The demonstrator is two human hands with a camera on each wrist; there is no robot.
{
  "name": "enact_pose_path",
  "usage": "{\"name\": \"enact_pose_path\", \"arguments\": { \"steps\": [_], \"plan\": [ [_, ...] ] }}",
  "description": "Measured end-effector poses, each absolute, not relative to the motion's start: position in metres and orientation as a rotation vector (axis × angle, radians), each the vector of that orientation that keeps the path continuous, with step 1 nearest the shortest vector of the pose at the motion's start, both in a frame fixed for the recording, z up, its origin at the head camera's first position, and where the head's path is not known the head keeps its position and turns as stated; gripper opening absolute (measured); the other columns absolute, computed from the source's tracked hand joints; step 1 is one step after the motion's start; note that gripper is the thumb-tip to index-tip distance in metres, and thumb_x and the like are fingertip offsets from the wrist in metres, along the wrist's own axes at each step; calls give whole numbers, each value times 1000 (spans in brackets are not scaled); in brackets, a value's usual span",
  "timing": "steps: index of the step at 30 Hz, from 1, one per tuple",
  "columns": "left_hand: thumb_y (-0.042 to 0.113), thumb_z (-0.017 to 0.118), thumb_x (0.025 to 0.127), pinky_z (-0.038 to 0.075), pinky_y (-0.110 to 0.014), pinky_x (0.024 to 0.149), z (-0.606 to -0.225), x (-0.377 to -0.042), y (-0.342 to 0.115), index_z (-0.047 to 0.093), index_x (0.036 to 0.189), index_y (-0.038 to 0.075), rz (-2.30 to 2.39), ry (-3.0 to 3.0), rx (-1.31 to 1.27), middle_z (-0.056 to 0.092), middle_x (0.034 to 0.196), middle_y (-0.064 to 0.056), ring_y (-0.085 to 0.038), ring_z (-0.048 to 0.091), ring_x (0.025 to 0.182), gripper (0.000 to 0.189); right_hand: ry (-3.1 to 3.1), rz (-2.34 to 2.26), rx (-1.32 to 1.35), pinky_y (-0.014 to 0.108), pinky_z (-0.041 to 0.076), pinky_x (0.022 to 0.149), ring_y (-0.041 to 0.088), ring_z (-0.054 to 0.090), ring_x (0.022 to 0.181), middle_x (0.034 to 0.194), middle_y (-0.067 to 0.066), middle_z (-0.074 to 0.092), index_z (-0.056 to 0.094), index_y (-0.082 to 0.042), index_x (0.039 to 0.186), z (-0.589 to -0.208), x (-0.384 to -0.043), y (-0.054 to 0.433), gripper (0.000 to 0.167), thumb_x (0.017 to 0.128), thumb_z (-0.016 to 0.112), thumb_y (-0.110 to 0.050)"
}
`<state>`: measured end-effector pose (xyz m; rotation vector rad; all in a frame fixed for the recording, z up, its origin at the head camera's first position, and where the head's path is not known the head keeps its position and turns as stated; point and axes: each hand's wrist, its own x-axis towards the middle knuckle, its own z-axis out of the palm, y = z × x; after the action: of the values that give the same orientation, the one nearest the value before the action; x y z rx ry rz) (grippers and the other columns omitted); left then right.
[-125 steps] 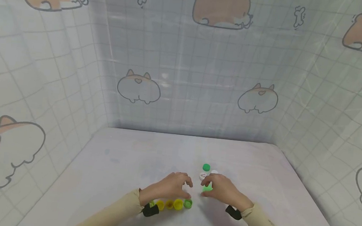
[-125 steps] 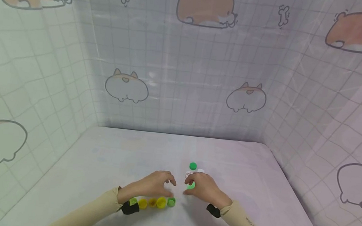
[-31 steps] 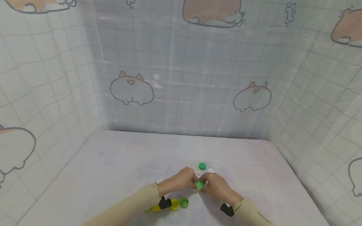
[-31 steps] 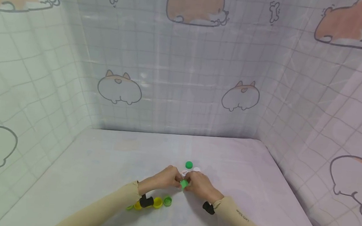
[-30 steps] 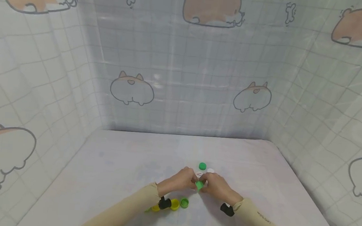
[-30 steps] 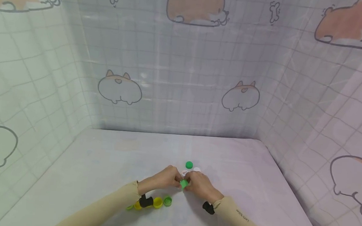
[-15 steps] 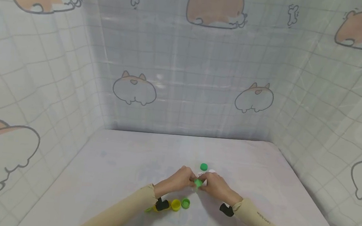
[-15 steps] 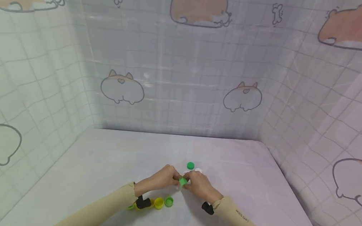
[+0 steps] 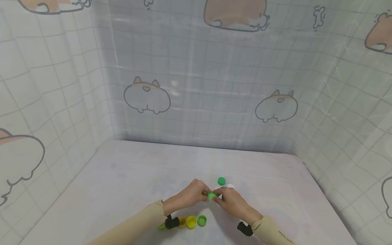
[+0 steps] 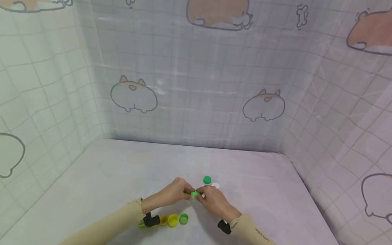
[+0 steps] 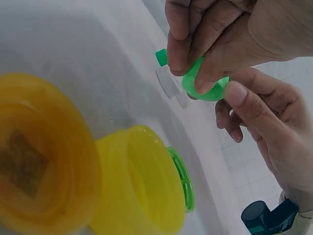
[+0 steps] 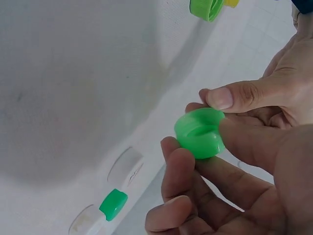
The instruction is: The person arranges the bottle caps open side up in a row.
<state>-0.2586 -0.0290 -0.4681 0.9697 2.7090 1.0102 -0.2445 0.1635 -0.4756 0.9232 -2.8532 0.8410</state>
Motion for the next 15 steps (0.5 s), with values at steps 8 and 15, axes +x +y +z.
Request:
{"name": "enact_pose_path", "arguments": {
  "steps": [8, 15],
  "plan": [
    [6, 71, 85, 51, -16, 66, -463, -256, -37, 75, 102, 2, 1057, 2702, 923, 75, 95, -9, -11, 71, 82, 18, -2793, 943, 908, 20, 45, 57, 2, 53, 65, 96, 2, 73, 73, -8, 105, -473, -246, 162, 19, 94, 63, -19],
    [9, 67, 90, 51, -16, 65, -458, -254, -38, 73, 108, 2, 1053, 2755, 866, 75, 100, -10, -9, 70, 82, 21, -2769, 1029, 872, 21, 46, 59, 4, 54, 69, 95, 0, 72, 72, -9, 106, -473, -248, 161, 18, 96, 60, -17]
  ]
}}
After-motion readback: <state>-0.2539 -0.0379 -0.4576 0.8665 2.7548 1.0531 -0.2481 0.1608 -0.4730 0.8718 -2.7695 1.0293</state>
